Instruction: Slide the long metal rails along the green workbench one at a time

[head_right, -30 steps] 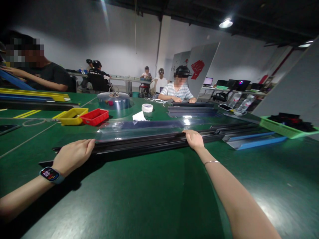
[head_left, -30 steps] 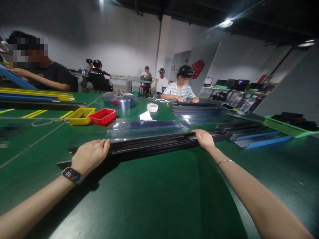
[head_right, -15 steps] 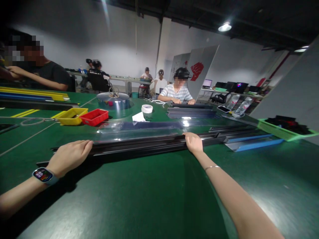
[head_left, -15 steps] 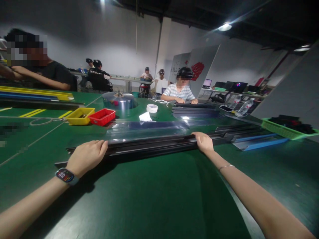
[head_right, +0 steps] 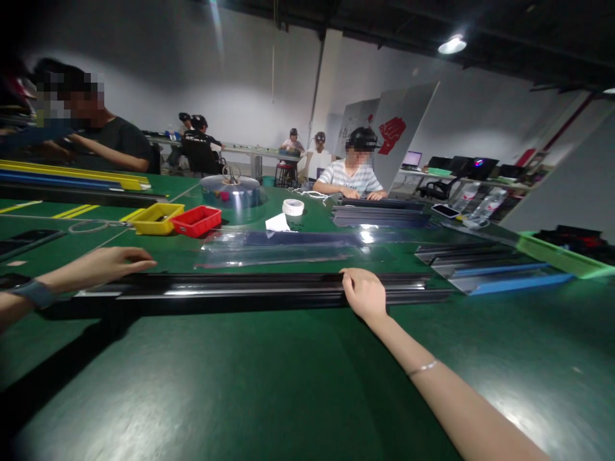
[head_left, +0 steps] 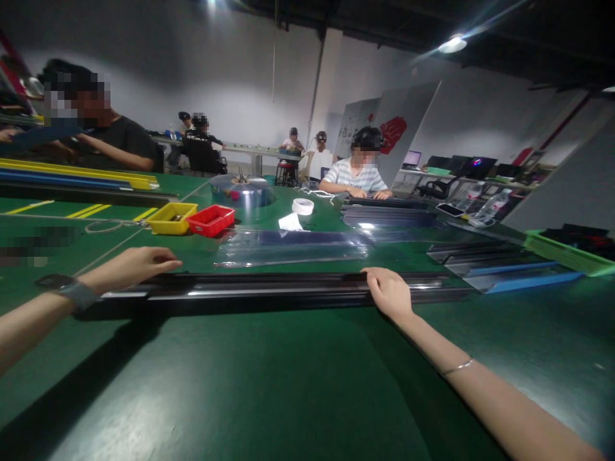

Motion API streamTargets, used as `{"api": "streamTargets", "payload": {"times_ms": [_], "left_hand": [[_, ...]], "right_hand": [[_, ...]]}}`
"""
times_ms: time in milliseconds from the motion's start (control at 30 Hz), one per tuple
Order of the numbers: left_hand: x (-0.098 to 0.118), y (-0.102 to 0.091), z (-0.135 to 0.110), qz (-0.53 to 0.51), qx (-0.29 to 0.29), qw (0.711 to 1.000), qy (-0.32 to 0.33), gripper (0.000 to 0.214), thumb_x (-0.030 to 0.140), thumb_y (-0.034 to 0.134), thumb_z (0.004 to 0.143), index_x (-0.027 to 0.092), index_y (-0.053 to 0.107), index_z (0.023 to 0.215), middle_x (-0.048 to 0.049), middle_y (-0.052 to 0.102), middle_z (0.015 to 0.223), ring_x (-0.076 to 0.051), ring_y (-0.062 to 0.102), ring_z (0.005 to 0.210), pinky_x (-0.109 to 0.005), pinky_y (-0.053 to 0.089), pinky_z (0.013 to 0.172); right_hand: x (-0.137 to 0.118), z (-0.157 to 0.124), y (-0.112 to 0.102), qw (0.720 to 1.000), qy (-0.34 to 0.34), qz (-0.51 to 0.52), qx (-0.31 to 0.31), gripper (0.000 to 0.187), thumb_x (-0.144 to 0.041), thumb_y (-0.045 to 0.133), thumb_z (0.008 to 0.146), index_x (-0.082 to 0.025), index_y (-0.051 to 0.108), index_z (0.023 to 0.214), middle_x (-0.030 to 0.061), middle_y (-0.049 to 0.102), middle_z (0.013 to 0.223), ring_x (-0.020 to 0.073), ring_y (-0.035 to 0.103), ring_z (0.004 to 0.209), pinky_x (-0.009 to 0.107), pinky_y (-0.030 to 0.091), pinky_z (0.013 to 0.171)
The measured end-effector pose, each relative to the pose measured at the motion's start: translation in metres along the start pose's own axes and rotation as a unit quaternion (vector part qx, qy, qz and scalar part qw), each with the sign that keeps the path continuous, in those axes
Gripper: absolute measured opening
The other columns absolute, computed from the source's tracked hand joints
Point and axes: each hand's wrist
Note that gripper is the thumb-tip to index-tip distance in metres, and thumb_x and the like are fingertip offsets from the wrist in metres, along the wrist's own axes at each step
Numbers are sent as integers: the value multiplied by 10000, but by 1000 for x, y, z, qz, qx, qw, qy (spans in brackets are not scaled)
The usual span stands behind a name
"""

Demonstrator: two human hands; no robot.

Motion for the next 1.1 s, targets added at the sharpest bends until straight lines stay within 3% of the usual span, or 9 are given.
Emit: {"api": "streamTargets", "payload": {"times_ms": [100, 233, 333, 433, 600, 733, 833, 933, 1100], "left_hand": [[24, -1, 26, 16, 6, 996, 83, 547, 549, 359, 774, 111, 512, 1063, -24, 586, 994, -145, 522, 847, -218, 369, 766], [38, 19, 60, 36, -10, 980, 194, 556, 447, 465, 751, 44, 443, 1135, -111, 484, 1164, -171, 454, 1008, -233, 317, 871], [27, 37, 81, 68, -6, 980, 187, 544, 382, 491, 745, 76, 400, 1186, -126, 449, 1200, -198, 439, 1051, -281, 313, 896], [9, 48, 94, 92, -49, 984, 145, 662, 469, 563, 667, 139, 385, 1213, -123, 473, 1179, -211, 486, 1008, -278, 361, 853], [0, 48, 96, 87, -32, 980, 176, 672, 576, 508, 665, 211, 383, 1215, -89, 492, 1156, -217, 490, 991, -295, 372, 829], [5, 44, 93, 79, -35, 978, 189, 639, 570, 493, 682, 232, 384, 1213, -78, 498, 1108, -206, 495, 953, -292, 378, 809], [6, 44, 93, 72, -41, 976, 201, 586, 538, 489, 701, 224, 412, 1190, -73, 497, 1057, -195, 486, 941, -287, 374, 815], [1, 47, 94, 73, -36, 976, 202, 567, 535, 484, 703, 227, 428, 1176, -68, 483, 1053, -198, 471, 955, -299, 367, 833], [-9, 54, 95, 53, -30, 989, 138, 765, 651, 461, 643, 184, 347, 1237, -107, 400, 1165, -234, 429, 1035, -326, 356, 875]], "right_hand": [[6, 9, -7, 998, -6, 30, -58, 248, -295, 404, 795, -230, 615, 908, 15, 632, 917, 173, 555, 894, 318, 411, 832], [10, 21, -20, 995, -6, 45, -84, 201, -265, 437, 772, -221, 623, 833, 24, 612, 957, 161, 537, 932, 310, 397, 865], [9, 33, -24, 995, -23, 32, -86, 190, -250, 439, 771, -218, 623, 803, 26, 606, 950, 159, 532, 933, 314, 391, 870], [2, 49, -20, 994, -52, 14, -92, 198, -239, 428, 785, -201, 622, 795, 36, 603, 948, 159, 527, 931, 309, 385, 869], [-27, 80, 5, 988, -84, -5, -127, 212, -250, 417, 810, -183, 615, 843, 60, 591, 976, 178, 508, 953, 311, 372, 874], [-46, 101, 33, 968, -151, 4, -201, 233, -289, 445, 806, -176, 580, 959, 75, 569, 1033, 184, 494, 997, 317, 357, 898], [-46, 115, 55, 937, -186, 7, -297, 513, -406, 585, 699, -169, 481, 1142, 103, 476, 1198, 226, 434, 1096, 340, 352, 913], [-38, 128, 74, 916, -160, -3, -368, 754, -500, 641, 604, -159, 400, 1231, 129, 369, 1300, 264, 356, 1172, 363, 315, 948], [-33, 143, 95, 913, -164, 32, -371, 762, -561, 618, 593, -196, 410, 1230, 92, 429, 1264, 234, 422, 1120, 314, 338, 920]]}}
Point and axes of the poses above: each hand's wrist, its own z-axis towards the middle knuckle, its own y-axis out of the palm, x = y × z
